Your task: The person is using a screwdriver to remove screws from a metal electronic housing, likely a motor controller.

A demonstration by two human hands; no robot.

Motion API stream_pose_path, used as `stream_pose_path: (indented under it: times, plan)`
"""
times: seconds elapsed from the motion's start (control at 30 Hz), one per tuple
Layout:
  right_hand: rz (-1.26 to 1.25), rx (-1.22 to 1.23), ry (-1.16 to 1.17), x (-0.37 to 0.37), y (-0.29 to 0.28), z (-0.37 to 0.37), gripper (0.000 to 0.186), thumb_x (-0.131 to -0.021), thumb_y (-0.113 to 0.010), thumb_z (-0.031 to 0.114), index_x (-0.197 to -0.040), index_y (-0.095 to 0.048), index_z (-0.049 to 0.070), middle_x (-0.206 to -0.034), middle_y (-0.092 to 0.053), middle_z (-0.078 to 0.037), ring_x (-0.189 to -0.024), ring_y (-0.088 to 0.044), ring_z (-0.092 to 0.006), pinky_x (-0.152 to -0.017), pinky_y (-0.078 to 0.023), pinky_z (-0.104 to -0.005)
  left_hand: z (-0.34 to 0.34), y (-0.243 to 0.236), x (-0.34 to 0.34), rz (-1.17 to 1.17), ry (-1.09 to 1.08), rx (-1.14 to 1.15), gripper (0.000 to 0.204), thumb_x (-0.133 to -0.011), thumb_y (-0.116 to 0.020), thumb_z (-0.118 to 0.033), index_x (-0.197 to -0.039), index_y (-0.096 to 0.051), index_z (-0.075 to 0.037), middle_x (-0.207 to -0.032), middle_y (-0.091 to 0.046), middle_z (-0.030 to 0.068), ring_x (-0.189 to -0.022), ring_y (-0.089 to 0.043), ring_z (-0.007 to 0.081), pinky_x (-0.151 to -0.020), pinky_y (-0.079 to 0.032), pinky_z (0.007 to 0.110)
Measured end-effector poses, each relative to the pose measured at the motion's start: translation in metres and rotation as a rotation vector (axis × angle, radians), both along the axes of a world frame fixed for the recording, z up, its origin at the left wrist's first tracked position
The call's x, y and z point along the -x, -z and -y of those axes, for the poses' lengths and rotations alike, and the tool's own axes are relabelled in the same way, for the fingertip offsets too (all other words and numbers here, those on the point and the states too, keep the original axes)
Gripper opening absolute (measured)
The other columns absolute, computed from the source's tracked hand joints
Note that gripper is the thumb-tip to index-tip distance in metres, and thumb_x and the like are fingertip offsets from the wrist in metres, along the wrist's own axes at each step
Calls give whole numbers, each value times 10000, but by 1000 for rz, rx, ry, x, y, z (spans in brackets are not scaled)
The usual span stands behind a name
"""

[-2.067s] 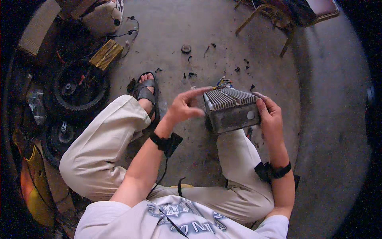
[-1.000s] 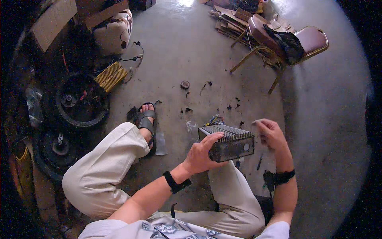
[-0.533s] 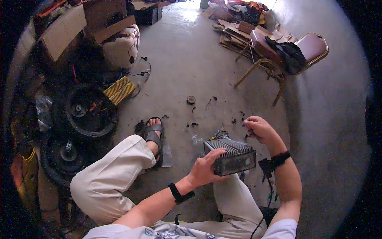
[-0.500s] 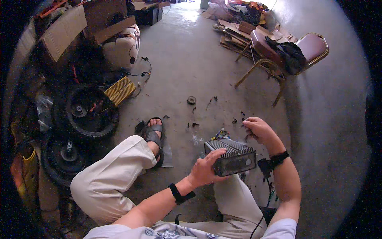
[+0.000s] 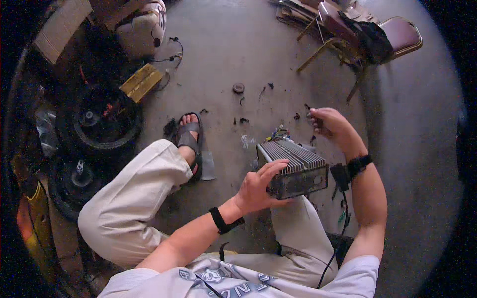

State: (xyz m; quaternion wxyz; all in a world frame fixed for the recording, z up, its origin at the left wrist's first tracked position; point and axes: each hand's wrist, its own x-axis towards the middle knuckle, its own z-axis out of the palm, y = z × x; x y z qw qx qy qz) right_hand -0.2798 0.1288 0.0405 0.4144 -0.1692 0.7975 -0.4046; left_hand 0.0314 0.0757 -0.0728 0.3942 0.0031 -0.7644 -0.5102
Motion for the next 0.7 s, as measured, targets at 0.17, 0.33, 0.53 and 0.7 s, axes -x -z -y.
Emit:
stream_pose_path:
  times: [0.17,0.33,0.53,0.7]
  plan:
    - [141,66,19,18,0,15,229,-1049,-654,273,-985,-678,54,-848,-671,-20,-706,-615,-147,-620,-514,-305,-2,-4,-1,-27,2,12,933,-686,-952,-317,-1448,-474,-67,-1425,-623,161,-1216,-678,345,-930,-611,406]
    - [167,275,29,42,0,30,265,-1028,-684,263,-1132,-661,20,-1019,-698,-45,-921,-688,-183,-848,-581,-361,-1,-14,9,24,-7,-7,914,-682,-950,-300,-1434,-487,-63,-1419,-625,162,-1207,-683,345,-917,-615,406]
    - [84,312,15,41,3,15,347,-1022,-696,232,-1287,-634,15,-1184,-694,-74,-1153,-659,-224,-1024,-554,-433,-1,-10,8,-9,-18,-9,899,-681,-948,-297,-1422,-497,-62,-1411,-630,161,-1195,-689,347,-909,-620,402]
    - [-37,339,-42,16,-17,-27,398,-1055,-646,274,-1345,-626,2,-1314,-680,-90,-1220,-642,-223,-1013,-548,-417,-6,-6,9,55,20,-76,970,-643,-988,-315,-1446,-492,-85,-1434,-622,179,-1272,-652,366,-1033,-570,446]
